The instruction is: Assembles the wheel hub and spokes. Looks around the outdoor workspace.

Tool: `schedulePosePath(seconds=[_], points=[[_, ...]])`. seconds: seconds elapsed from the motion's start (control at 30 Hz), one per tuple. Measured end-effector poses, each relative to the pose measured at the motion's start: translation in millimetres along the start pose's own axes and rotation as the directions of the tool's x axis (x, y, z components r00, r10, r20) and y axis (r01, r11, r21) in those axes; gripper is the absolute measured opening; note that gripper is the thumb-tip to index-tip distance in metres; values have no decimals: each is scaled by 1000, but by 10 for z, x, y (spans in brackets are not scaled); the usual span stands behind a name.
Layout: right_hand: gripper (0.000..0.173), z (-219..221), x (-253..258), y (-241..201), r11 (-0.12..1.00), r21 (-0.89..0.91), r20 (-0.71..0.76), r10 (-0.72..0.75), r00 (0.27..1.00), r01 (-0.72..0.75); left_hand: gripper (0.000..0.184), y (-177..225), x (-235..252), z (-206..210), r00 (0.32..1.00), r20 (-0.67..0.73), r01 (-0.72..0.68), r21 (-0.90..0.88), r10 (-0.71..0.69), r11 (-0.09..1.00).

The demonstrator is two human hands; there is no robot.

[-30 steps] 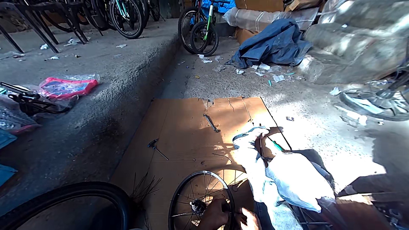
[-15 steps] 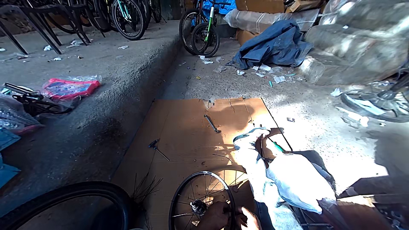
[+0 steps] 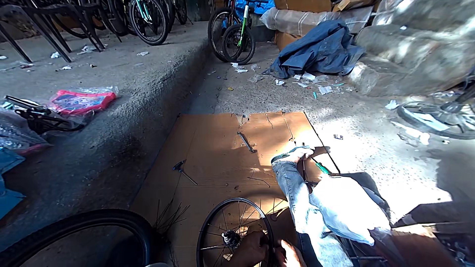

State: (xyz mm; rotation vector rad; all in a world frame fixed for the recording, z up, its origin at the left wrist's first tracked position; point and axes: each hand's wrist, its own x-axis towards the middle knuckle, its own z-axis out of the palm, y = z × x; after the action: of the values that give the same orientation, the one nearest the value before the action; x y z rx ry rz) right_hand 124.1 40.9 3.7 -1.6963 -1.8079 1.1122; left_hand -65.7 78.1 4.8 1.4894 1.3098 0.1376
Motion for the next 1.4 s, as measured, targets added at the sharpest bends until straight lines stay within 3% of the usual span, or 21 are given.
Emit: schedulePosePath(seconds=[0.17, 0.37, 0.47, 0.7, 0.9, 1.03, 1.2, 1.4], points=[[26, -25, 28, -9, 999, 45, 45, 22, 999, -24, 42, 77, -3, 50, 999, 30, 30, 183, -36, 983], [21, -26, 44, 98, 997, 23, 44, -70, 997, 69, 35, 42, 8, 8, 1000, 22, 12, 22, -13, 1000], [23, -36, 20, 68, 999, 41, 66, -22, 998, 19, 32, 50, -1, 8, 999, 45, 25, 53, -27, 998], [20, -41, 27, -10, 999, 38, 33, -37, 999, 36, 47, 119, 0, 34, 995, 41, 84, 208, -95, 975], [24, 4, 30, 66, 996, -27, 75, -81, 994, 84, 30, -25, 29, 46, 1000, 20, 16, -61, -15, 998], [20, 1, 14, 57, 999, -7, 88, -51, 995, 51, 27, -23, 17, 43, 997, 58, 53, -54, -50, 997], [21, -8, 10, 27, 998, 61, 44, -31, 999, 28, 35, 61, -4, 8, 992, 69, 101, 15, -101, 995], [20, 4, 18, 32, 999, 4, -10, -55, 998, 55, 30, 71, -38, -18, 998, 54, -26, 31, 24, 999]])
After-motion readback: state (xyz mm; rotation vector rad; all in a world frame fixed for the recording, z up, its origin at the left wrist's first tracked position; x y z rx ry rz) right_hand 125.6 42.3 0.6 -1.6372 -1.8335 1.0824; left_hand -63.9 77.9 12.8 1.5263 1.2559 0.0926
